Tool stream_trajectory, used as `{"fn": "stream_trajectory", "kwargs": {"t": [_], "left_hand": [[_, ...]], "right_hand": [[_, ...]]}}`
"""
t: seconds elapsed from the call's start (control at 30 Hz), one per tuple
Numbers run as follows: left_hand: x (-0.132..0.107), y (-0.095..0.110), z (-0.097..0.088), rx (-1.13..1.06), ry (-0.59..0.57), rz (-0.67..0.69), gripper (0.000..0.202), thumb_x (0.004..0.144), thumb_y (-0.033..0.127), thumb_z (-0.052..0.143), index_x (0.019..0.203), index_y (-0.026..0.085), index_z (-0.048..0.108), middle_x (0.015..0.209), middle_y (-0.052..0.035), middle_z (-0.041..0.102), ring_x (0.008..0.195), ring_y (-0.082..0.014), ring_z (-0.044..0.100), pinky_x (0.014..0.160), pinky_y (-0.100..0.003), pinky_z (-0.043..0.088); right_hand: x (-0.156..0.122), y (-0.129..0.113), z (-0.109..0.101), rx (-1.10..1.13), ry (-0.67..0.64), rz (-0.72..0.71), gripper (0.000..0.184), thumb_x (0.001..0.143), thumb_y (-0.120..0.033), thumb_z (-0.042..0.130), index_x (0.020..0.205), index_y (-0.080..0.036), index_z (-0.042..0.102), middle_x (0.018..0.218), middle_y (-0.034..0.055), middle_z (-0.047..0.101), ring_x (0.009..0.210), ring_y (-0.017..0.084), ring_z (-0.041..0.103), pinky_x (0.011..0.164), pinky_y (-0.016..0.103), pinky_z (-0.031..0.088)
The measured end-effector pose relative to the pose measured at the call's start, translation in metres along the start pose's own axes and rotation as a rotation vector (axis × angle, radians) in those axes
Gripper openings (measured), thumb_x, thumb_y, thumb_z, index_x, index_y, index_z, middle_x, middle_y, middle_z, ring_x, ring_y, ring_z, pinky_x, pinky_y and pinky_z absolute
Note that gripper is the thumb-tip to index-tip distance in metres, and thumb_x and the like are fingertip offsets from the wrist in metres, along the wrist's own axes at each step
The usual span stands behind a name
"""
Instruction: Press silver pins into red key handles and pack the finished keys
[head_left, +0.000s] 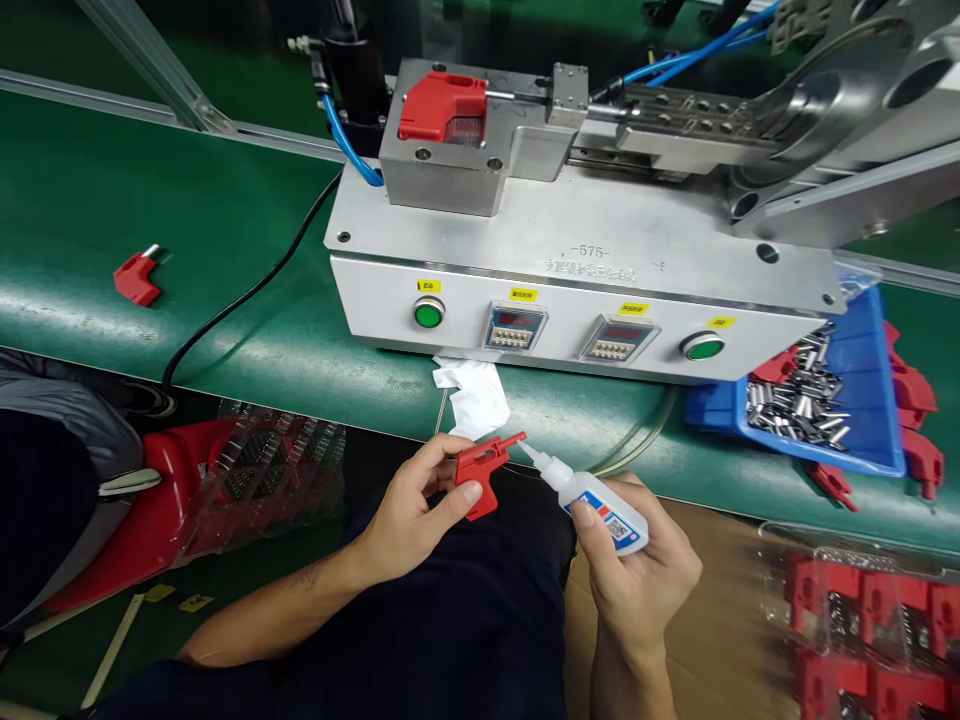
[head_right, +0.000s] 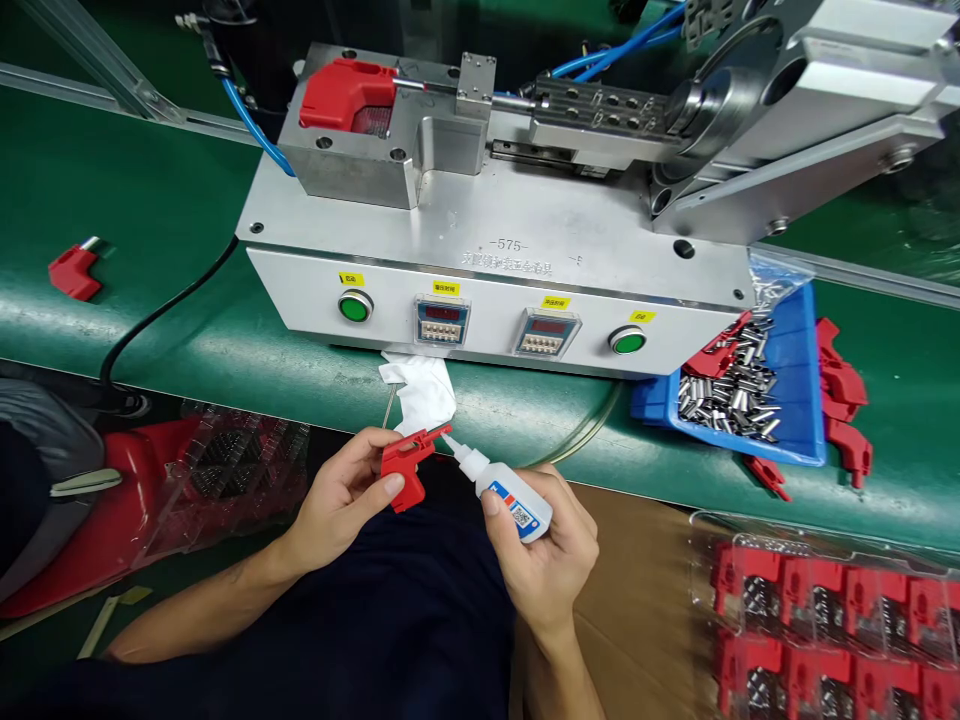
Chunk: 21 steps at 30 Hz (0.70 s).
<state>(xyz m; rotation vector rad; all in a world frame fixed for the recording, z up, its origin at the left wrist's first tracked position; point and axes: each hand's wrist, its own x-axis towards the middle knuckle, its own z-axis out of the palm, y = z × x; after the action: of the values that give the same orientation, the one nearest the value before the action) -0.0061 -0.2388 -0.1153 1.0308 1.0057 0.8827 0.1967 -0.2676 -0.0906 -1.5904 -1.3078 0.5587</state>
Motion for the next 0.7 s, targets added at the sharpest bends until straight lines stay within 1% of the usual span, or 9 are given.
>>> {"fn": "stream_trajectory", "kwargs": {"t": [0.1,0.17,0.23,0.3,0.4,0.47,0.53,0.6,0.7], "left_hand": [[0.000,0.001,0.001,0.009,0.021,-0.009,0.031,0.095,0.045,0.071,0.110,0.019,0.067,0.092,-0.0039,0.072,0.077,-0.0165,0.066,0.070,-0.025,0.054],[0.001,0.000,0.001,0.017,0.034,-0.017,0.032,0.094,0.046,0.072,0.110,0.019,0.068,0.090,-0.0040,0.071,0.076,-0.0163,0.065,0.069,-0.025,0.054],[0.003,-0.001,0.000,0.010,0.039,-0.023,0.033,0.094,0.047,0.072,0.110,0.018,0.068,0.092,-0.0048,0.072,0.076,-0.0167,0.066,0.070,-0.025,0.055],[0.005,-0.003,-0.005,0.008,0.063,-0.038,0.035,0.092,0.048,0.074,0.111,0.019,0.068,0.094,-0.0053,0.074,0.076,-0.0174,0.068,0.070,-0.026,0.056],[0.009,-0.006,-0.024,0.059,0.123,-0.061,0.041,0.088,0.052,0.077,0.112,0.019,0.069,0.093,-0.0059,0.075,0.075,-0.0198,0.071,0.068,-0.027,0.059],[0.018,-0.010,-0.044,0.128,0.097,-0.096,0.046,0.084,0.055,0.080,0.111,0.019,0.071,0.095,-0.0078,0.077,0.080,-0.0237,0.073,0.072,-0.030,0.062],[0.032,-0.013,-0.064,0.189,0.034,-0.143,0.052,0.078,0.059,0.084,0.108,0.019,0.073,0.095,-0.0095,0.079,0.084,-0.0273,0.075,0.074,-0.032,0.064],[0.044,-0.015,-0.078,0.222,0.049,-0.156,0.059,0.073,0.064,0.085,0.110,0.019,0.074,0.101,-0.0105,0.080,0.090,-0.0300,0.077,0.076,-0.033,0.065],[0.051,-0.018,-0.083,0.245,0.092,-0.165,0.067,0.069,0.071,0.084,0.113,0.021,0.073,0.111,-0.0103,0.080,0.099,-0.0317,0.077,0.078,-0.032,0.066]], "right_hand": [[-0.002,0.005,0.000,0.021,0.014,0.036,0.012,0.089,-0.034,0.074,0.085,-0.023,0.072,0.065,-0.0010,0.058,0.056,0.014,0.048,0.052,0.029,0.040],[-0.003,0.013,-0.002,0.094,0.027,0.090,0.019,0.089,-0.041,0.074,0.086,-0.022,0.073,0.067,0.0005,0.059,0.058,0.015,0.050,0.052,0.030,0.041],[-0.002,0.022,-0.005,0.209,0.030,0.169,0.028,0.088,-0.049,0.074,0.090,-0.021,0.073,0.073,0.0028,0.063,0.062,0.017,0.055,0.055,0.031,0.045],[0.002,0.027,-0.008,0.305,-0.005,0.254,0.034,0.085,-0.053,0.075,0.097,-0.022,0.073,0.083,0.0058,0.069,0.070,0.021,0.064,0.063,0.034,0.051],[0.011,0.027,-0.008,0.392,-0.143,0.314,0.029,0.086,-0.045,0.075,0.105,-0.024,0.067,0.102,0.0091,0.077,0.095,0.027,0.073,0.083,0.040,0.058],[0.018,0.030,-0.004,0.385,-0.209,0.286,0.022,0.088,-0.034,0.070,0.107,-0.025,0.063,0.109,0.0091,0.078,0.114,0.029,0.071,0.099,0.045,0.055],[0.025,0.037,0.002,0.274,-0.199,0.230,0.021,0.087,-0.022,0.063,0.107,-0.026,0.060,0.113,0.0085,0.078,0.130,0.028,0.064,0.110,0.049,0.048],[0.028,0.046,0.006,0.116,-0.157,0.177,0.026,0.085,-0.015,0.058,0.109,-0.025,0.060,0.119,0.0091,0.076,0.139,0.028,0.057,0.115,0.050,0.045],[0.022,0.050,0.000,-0.032,-0.143,0.119,0.041,0.084,-0.013,0.060,0.123,-0.023,0.061,0.132,0.0113,0.071,0.140,0.028,0.056,0.115,0.049,0.046]]}}
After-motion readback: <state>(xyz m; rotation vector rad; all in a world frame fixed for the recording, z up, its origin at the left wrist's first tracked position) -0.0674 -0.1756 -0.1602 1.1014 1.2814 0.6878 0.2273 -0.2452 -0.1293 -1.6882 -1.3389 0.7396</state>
